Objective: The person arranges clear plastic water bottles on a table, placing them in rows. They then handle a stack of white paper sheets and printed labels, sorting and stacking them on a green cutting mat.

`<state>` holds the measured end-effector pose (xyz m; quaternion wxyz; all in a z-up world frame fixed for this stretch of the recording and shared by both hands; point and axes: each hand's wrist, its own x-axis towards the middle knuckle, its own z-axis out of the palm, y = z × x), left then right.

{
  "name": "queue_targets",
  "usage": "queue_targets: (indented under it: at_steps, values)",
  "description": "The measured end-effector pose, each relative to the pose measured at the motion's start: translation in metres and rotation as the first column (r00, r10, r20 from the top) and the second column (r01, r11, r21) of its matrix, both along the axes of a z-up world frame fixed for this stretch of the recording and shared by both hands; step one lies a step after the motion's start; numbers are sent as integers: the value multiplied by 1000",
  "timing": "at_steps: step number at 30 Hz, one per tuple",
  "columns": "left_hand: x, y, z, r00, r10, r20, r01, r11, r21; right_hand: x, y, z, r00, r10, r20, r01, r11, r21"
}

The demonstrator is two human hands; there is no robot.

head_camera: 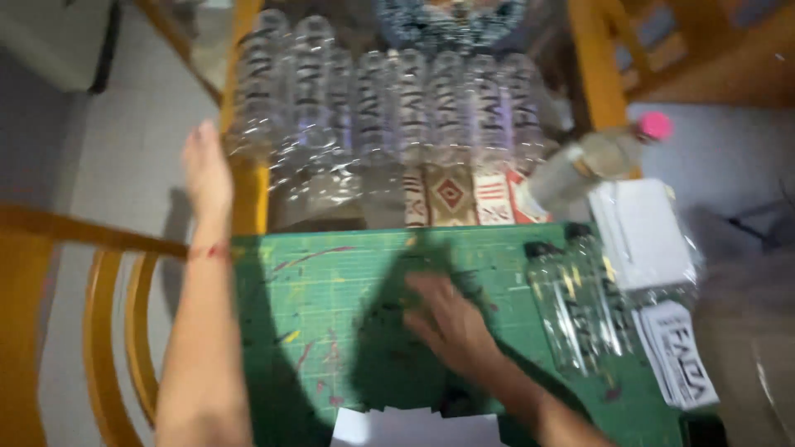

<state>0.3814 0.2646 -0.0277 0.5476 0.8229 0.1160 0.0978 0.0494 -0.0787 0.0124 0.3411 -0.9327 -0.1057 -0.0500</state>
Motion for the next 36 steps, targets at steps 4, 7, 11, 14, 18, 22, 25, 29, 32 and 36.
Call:
queue_targets:
  at_steps: [4,7,11,14,18,22,25,29,32,36]
  values:
    - [-63,-4,-15,997,-2,79,5,999,-43,-88,-42,-22,978,-100,-184,78,989,-128]
    - [-152,-29,3,980,11,199,6,997,-82,-134,-79,-27,971,-206,-120,180,963,-202]
    - [-242,-89,-29,979,-98,177,125,981,-149,-148,-161,-14,852,-523,12,511,827,-234]
    - [-321,-171,-38,962,-270,43,273,933,-236,-148,-227,-21,726,-684,74,648,643,-410]
    - [-387,-304,-82,820,-566,-83,428,705,-565,-132,-287,-64,586,-810,12,617,436,-655]
    - [-397,-391,-102,662,-722,-198,593,667,-451,-123,-282,-70,613,-785,-92,594,535,-600]
    - [-391,-427,-100,553,-708,-439,637,699,-324,-124,-260,-61,677,-727,-111,537,591,-602]
    - [-400,-409,-72,599,-640,-480,566,763,-312,-148,-226,-90,695,-718,51,642,587,-493]
    - [-417,-361,-42,676,-613,-408,499,789,-358,-156,-182,-49,694,-719,33,703,667,-249]
    - [-418,-295,27,738,-576,-351,436,805,-403,-151,-119,-6,635,-579,-512,729,668,148]
